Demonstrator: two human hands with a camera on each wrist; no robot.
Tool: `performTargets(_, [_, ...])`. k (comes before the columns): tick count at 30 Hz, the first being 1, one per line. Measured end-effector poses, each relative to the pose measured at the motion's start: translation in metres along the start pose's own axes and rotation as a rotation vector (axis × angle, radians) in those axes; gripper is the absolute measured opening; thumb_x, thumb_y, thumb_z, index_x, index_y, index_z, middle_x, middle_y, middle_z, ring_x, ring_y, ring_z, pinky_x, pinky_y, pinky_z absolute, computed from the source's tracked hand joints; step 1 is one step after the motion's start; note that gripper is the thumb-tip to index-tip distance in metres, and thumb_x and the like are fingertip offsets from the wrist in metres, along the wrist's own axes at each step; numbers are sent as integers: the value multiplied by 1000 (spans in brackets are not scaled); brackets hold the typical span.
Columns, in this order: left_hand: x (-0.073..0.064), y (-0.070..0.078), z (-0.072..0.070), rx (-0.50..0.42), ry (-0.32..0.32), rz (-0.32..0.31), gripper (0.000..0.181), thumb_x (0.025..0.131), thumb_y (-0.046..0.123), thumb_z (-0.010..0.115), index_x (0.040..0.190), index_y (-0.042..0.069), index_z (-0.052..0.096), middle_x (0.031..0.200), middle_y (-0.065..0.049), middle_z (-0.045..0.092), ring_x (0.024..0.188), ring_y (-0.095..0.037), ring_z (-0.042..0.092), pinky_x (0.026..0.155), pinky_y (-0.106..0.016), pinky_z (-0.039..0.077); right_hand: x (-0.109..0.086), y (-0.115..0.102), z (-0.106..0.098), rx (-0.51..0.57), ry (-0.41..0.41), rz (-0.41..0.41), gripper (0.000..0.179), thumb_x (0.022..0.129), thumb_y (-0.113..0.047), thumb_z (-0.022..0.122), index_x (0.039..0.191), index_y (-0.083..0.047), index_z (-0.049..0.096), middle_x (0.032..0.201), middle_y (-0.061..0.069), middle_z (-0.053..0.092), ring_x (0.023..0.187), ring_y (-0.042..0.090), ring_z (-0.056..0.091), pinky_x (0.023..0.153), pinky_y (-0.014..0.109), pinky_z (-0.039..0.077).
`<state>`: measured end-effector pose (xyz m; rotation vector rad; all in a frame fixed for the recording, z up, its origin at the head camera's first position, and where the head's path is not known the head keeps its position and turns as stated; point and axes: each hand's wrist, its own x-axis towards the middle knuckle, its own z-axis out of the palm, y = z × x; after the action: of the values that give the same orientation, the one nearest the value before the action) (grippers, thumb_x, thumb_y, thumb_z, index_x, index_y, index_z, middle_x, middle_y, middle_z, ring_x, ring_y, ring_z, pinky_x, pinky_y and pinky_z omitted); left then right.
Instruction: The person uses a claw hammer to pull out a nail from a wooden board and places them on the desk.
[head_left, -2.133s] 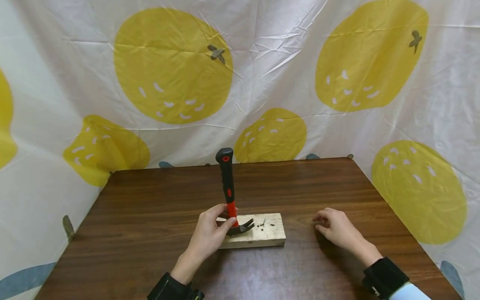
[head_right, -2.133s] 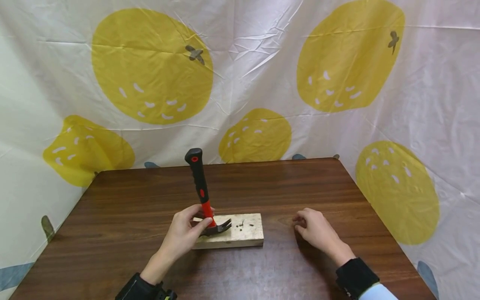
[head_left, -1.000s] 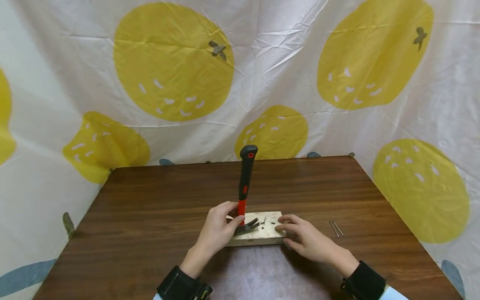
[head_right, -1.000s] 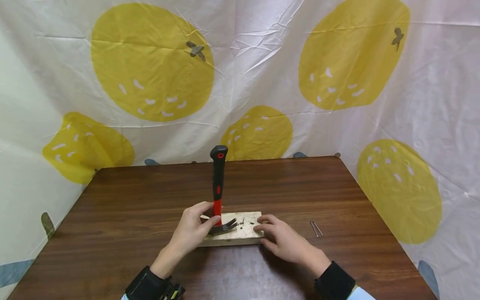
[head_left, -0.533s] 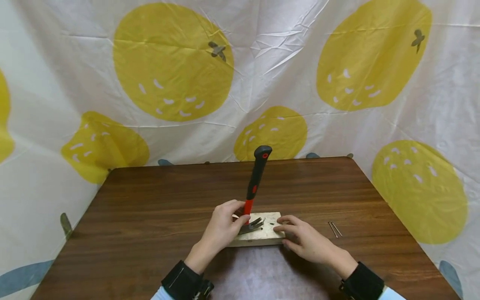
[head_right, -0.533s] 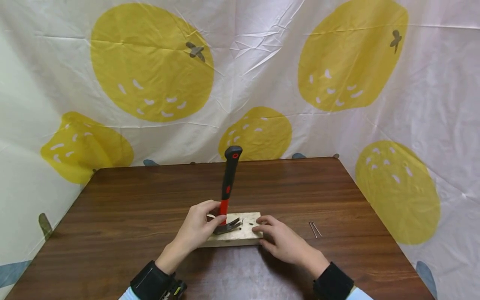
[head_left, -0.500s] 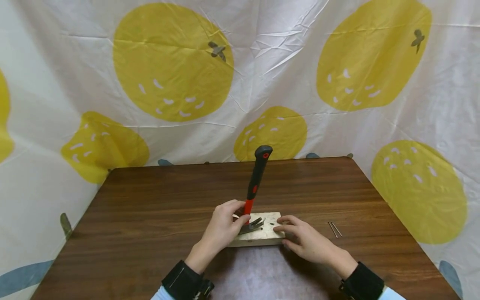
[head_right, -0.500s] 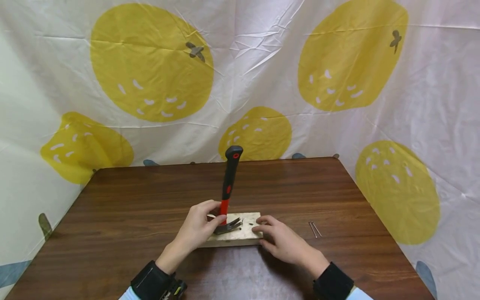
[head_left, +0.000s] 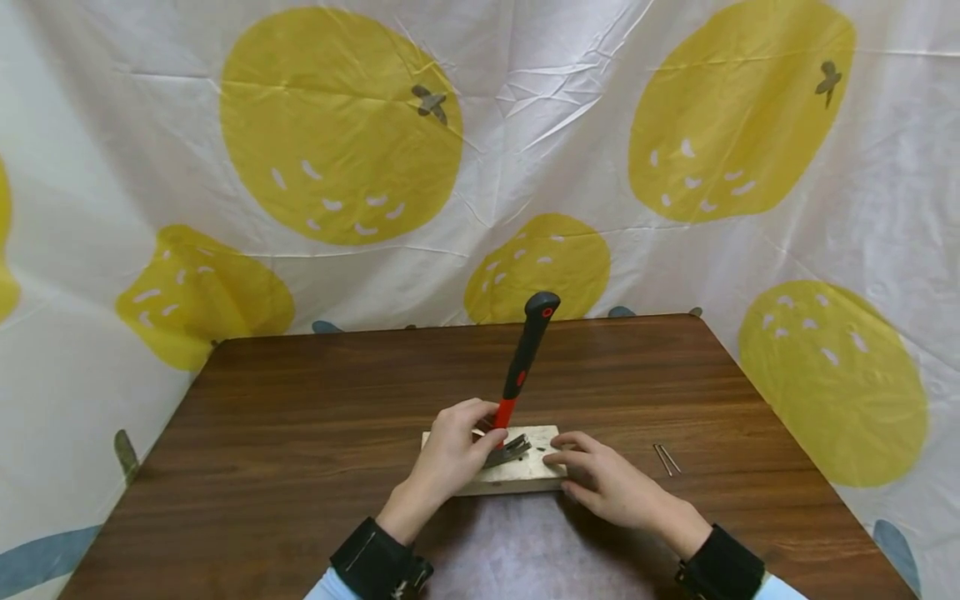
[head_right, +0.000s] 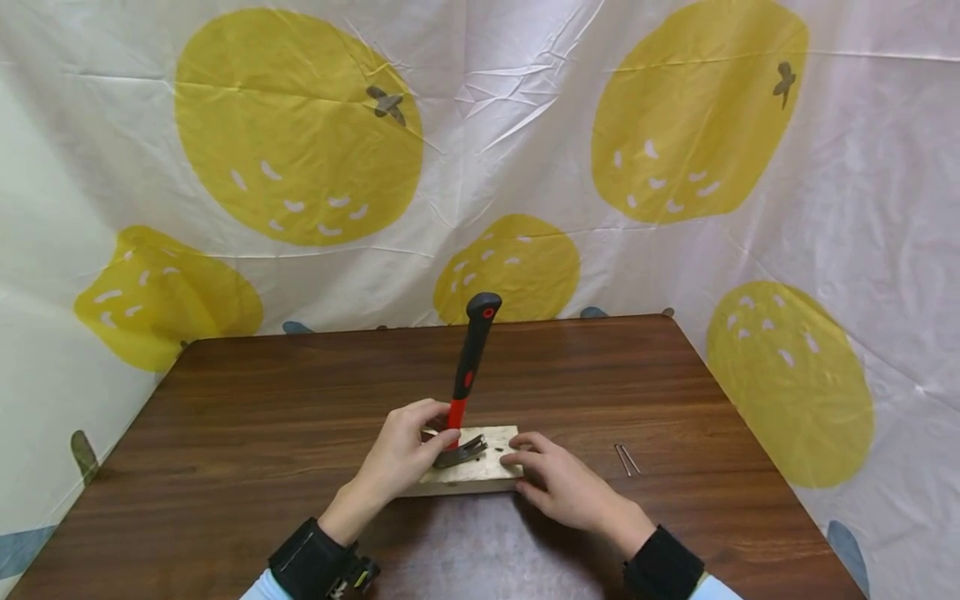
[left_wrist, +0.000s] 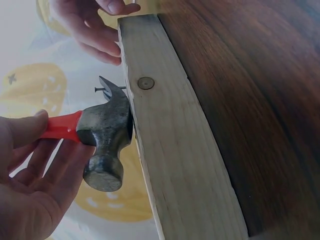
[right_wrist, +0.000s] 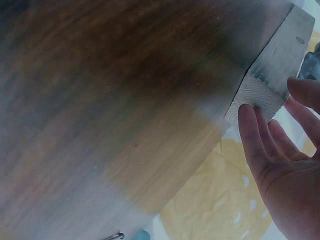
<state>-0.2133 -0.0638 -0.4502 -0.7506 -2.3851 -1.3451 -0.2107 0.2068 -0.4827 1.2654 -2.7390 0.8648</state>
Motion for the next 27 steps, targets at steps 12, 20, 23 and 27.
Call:
performTargets(12, [3, 1, 4, -6, 4, -12, 20, 86, -6, 78, 105, 0, 74, 95, -7, 71, 85, -20, 71, 68, -24, 59, 0, -2, 2, 0, -2, 12, 38, 95, -4, 71, 133, -7, 66, 141, 19, 52, 123, 33, 58, 96, 51, 53])
performTargets(20, [4, 2, 5, -13, 13, -3, 20, 86, -6, 79, 105, -1, 74, 94, -6, 70, 85, -19, 71, 69, -23, 59, -1, -1, 2, -4, 5, 10, 38, 95, -4, 72, 133, -7, 66, 141, 20, 52, 123, 33, 58, 95, 50, 53])
performTargets(23, [4, 1, 6, -17, 9, -9, 19, 87, -4, 79, 105, -1, 74, 94, -5, 70, 85, -18, 70, 70, -23, 59, -1, -1, 2, 0, 2, 17, 39, 95, -4, 72, 133, -7, 65, 141, 19, 52, 123, 33, 58, 95, 50, 53])
performTargets(27, [4, 1, 6, -27, 10, -20, 19, 87, -4, 79, 106, 2, 74, 95, -4, 70, 87, -17, 70, 71, -22, 59, -2, -1, 2, 3, -2, 33, 39, 96, -5, 72, 134, -8, 65, 142, 18, 52, 124, 33, 58, 95, 51, 53])
